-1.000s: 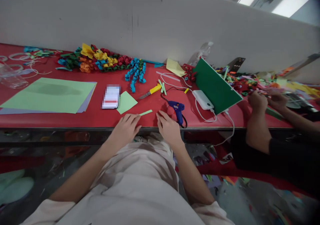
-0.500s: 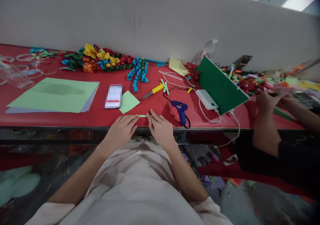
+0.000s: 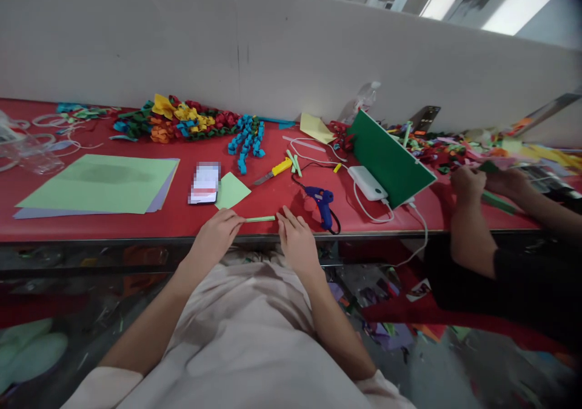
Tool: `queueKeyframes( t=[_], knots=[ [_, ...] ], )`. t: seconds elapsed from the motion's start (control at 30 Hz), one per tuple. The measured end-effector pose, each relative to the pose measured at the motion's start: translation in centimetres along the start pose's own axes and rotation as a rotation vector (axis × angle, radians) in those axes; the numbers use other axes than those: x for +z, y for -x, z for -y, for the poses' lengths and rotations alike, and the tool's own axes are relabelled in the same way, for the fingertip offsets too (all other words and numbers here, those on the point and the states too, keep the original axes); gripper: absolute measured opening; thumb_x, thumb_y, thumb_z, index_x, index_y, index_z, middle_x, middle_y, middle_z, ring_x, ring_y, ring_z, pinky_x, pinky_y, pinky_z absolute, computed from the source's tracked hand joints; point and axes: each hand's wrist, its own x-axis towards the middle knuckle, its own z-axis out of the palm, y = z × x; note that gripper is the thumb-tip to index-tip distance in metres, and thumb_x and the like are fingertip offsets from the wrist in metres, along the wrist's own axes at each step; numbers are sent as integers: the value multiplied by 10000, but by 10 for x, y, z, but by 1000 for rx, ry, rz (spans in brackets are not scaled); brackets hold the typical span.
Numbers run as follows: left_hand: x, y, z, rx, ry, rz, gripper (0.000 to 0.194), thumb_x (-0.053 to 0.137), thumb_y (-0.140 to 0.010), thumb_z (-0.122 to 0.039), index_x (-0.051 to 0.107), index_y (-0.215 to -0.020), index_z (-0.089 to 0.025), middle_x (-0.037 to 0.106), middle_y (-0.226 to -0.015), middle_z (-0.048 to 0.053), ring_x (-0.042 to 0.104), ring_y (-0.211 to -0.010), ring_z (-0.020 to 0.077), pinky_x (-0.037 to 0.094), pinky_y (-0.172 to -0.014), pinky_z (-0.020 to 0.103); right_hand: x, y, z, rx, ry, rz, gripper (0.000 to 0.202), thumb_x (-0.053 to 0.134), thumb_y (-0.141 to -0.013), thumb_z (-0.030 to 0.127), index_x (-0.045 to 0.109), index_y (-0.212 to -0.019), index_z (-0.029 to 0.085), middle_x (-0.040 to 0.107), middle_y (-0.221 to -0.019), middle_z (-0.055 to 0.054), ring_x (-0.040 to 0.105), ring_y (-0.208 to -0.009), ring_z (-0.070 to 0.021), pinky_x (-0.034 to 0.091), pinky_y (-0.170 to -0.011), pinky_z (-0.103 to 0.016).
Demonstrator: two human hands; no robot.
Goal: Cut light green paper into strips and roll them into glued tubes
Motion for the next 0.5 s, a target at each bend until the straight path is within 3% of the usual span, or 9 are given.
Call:
queueKeyframes(
  t=[0.1, 0.17, 0.23, 0.3, 0.37, 0.5],
  knots=[
    [7, -17, 0, -30, 40, 17, 179, 545, -977, -157, 715, -1033, -150, 689, -974, 86, 644, -953, 234, 543, -888, 378, -11, 8, -10, 60, -128, -290, 308, 366, -1038, 219, 667, -1082, 171, 709, -1119, -147, 653, -1079, -220, 507, -964, -389],
    [14, -28, -1, -40, 93, 24, 164, 566, -964, -150, 721, -1018, -152, 696, -982, 85, 650, -959, 232, 537, -899, 379, -21, 11, -24, 185, -110, -518, 203, 431, -1009, 256, 617, -969, 186, 655, -955, -120, 626, -959, -231, 512, -880, -392],
    [22, -37, -1, -49, 160, 30, 147, 588, -950, -151, 730, -987, -160, 706, -974, 79, 662, -932, 223, 538, -885, 373, -33, 8, -44, 305, -39, -601, 155, 518, -960, 315, 578, -993, 177, 609, -981, -126, 582, -934, -248, 500, -853, -412],
    [28, -43, -1, -64, 220, 23, 131, 611, -936, -158, 738, -963, -167, 713, -962, 73, 674, -897, 213, 540, -862, 362, -43, -3, -63, 352, 11, -507, 313, 585, -911, 381, 564, -1115, 145, 598, -1079, -157, 563, -1019, -278, 484, -901, -441],
    [33, -47, 0, -82, 254, 8, 121, 627, -922, -158, 744, -952, -173, 720, -952, 68, 682, -873, 205, 541, -843, 349, -47, -18, -77, 383, 97, -318, 443, 606, -894, 471, 582, -1185, 138, 605, -1164, -180, 542, -1117, -323, 455, -953, -485],
    [35, -48, 2, -91, 282, -25, 121, 631, -910, -146, 743, -940, -182, 736, -941, 57, 690, -863, 198, 542, -838, 334, -44, -43, -88, 428, 123, 0, 413, 519, -937, 528, 693, -1042, 169, 673, -1121, -173, 581, -1100, -334, 461, -901, -441]
  ],
)
